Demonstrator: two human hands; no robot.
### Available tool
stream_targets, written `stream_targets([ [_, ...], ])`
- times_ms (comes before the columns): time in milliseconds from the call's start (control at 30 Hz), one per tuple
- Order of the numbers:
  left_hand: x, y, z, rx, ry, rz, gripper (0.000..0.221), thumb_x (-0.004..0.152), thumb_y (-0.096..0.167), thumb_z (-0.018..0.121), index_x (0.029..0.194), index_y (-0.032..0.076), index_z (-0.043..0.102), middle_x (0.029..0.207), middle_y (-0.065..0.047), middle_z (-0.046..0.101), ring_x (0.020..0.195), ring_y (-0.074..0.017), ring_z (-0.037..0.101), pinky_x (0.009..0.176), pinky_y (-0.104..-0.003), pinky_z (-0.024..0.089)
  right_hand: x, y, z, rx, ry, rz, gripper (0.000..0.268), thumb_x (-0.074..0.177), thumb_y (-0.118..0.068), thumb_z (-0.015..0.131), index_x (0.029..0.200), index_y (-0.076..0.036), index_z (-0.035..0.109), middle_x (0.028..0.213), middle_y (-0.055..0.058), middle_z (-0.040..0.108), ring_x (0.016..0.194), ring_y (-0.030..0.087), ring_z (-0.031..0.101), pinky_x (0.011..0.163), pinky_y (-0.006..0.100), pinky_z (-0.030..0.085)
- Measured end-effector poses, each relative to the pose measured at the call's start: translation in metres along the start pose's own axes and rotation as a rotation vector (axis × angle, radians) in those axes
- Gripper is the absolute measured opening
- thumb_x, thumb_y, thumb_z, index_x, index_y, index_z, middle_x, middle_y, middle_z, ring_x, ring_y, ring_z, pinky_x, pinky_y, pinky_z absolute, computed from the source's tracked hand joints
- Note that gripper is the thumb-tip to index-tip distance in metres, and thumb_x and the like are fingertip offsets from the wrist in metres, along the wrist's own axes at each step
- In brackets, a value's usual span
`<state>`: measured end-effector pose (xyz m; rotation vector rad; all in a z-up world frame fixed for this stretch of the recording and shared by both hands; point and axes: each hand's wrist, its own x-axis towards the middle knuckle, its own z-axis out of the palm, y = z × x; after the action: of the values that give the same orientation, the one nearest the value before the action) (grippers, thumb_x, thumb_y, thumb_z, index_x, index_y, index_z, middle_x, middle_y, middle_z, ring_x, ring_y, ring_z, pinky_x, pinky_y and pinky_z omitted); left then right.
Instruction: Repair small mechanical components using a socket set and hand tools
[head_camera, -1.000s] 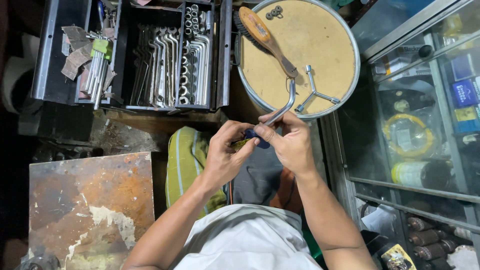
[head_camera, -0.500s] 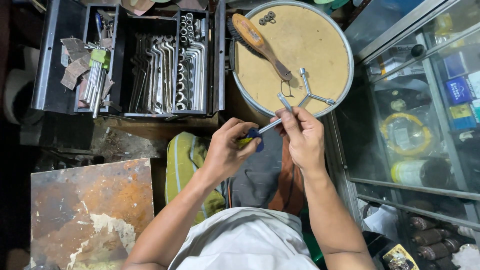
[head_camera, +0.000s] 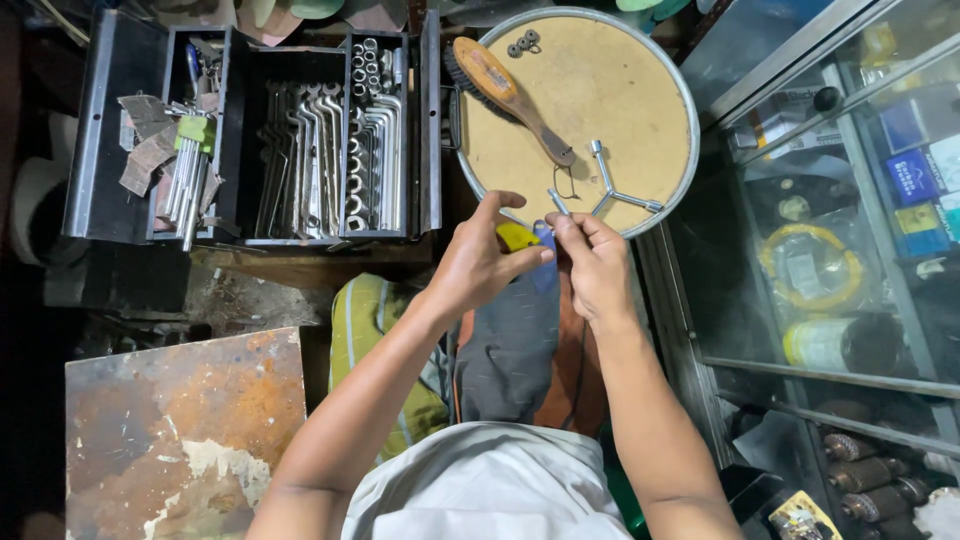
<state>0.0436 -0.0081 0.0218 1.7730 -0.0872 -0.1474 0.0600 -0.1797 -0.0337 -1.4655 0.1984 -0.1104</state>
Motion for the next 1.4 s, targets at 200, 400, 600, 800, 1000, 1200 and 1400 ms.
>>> stream_targets([
  [200, 0.06, -0.039, -0.006, 0.828, -0.189, 0.113, 0.048, 0.083, 0.031, 0.078, 0.125, 0.02, 0.058, 0.099, -0.007, 0.076, 0.1, -0.0364, 0.073, 0.09, -0.051, 0.051, 0.053, 0.026, -0.037, 0.102, 0.158, 0.046, 0.014, 0.1, -0.019, 0.069, 0.101, -0.005, 0.072, 0.081, 0.006, 0.066, 0.068, 0.018, 0.069, 0.058, 0.031, 0.063],
  [400, 0.113, -0.092, 0.001, 1.018, -0.059, 0.367, 0.015, 0.095, 0.024, 0.061, 0.108, 0.024, 0.068, 0.092, -0.004, 0.074, 0.092, -0.031, 0.072, 0.081, -0.045, 0.055, 0.083, 0.041, -0.043, -0.09, 0.129, 0.037, 0.026, 0.099, -0.01, 0.066, 0.119, 0.006, 0.062, 0.087, 0.018, 0.07, 0.065, 0.023, 0.075, 0.055, 0.033, 0.067],
  [600, 0.148, -0.122, 0.013, 1.083, -0.002, 0.497, 0.016, 0.096, 0.021, 0.055, 0.1, 0.024, 0.07, 0.092, -0.003, 0.07, 0.091, -0.0288, 0.069, 0.08, -0.043, 0.055, 0.105, 0.063, -0.056, -0.272, 0.142, 0.058, 0.029, 0.099, -0.01, 0.065, 0.116, 0.014, 0.063, 0.084, 0.027, 0.073, 0.06, 0.027, 0.076, 0.051, 0.033, 0.067],
  [800, 0.159, -0.134, 0.017, 1.067, -0.039, 0.46, 0.02, 0.096, 0.019, 0.053, 0.099, 0.025, 0.072, 0.092, -0.002, 0.069, 0.093, -0.0288, 0.069, 0.082, -0.042, 0.055, 0.118, 0.064, -0.064, -0.602, 0.147, 0.085, 0.027, 0.092, -0.019, 0.072, 0.108, 0.003, 0.072, 0.075, 0.012, 0.076, 0.052, 0.015, 0.072, 0.043, 0.028, 0.061],
  [1000, 0.16, -0.142, 0.023, 1.067, -0.038, 0.422, 0.022, 0.095, 0.019, 0.053, 0.097, 0.024, 0.074, 0.095, -0.003, 0.068, 0.097, -0.0283, 0.067, 0.082, -0.041, 0.055, 0.136, 0.082, -0.073, -0.786, 0.167, 0.082, 0.019, 0.087, -0.027, 0.074, 0.097, -0.01, 0.076, 0.066, 0.001, 0.074, 0.053, 0.012, 0.071, 0.053, 0.027, 0.058],
  [1200, 0.158, -0.138, 0.038, 1.038, -0.043, 0.47, 0.015, 0.09, 0.022, 0.064, 0.099, 0.024, 0.076, 0.098, -0.003, 0.063, 0.099, -0.0291, 0.062, 0.085, -0.042, 0.052, 0.136, 0.067, -0.079, -0.879, 0.229, 0.033, 0.02, 0.088, -0.028, 0.071, 0.096, -0.01, 0.076, 0.069, 0.001, 0.074, 0.073, 0.021, 0.075, 0.071, 0.035, 0.057],
  [1400, 0.159, -0.138, 0.049, 1.038, -0.029, 0.479, 0.016, 0.092, 0.023, 0.062, 0.099, 0.026, 0.076, 0.097, -0.002, 0.061, 0.1, -0.0274, 0.06, 0.086, -0.04, 0.049, 0.139, 0.069, -0.093, -0.94, 0.269, 0.015, 0.019, 0.085, -0.033, 0.074, 0.092, -0.016, 0.076, 0.068, -0.002, 0.074, 0.08, 0.022, 0.076, 0.074, 0.036, 0.057],
])
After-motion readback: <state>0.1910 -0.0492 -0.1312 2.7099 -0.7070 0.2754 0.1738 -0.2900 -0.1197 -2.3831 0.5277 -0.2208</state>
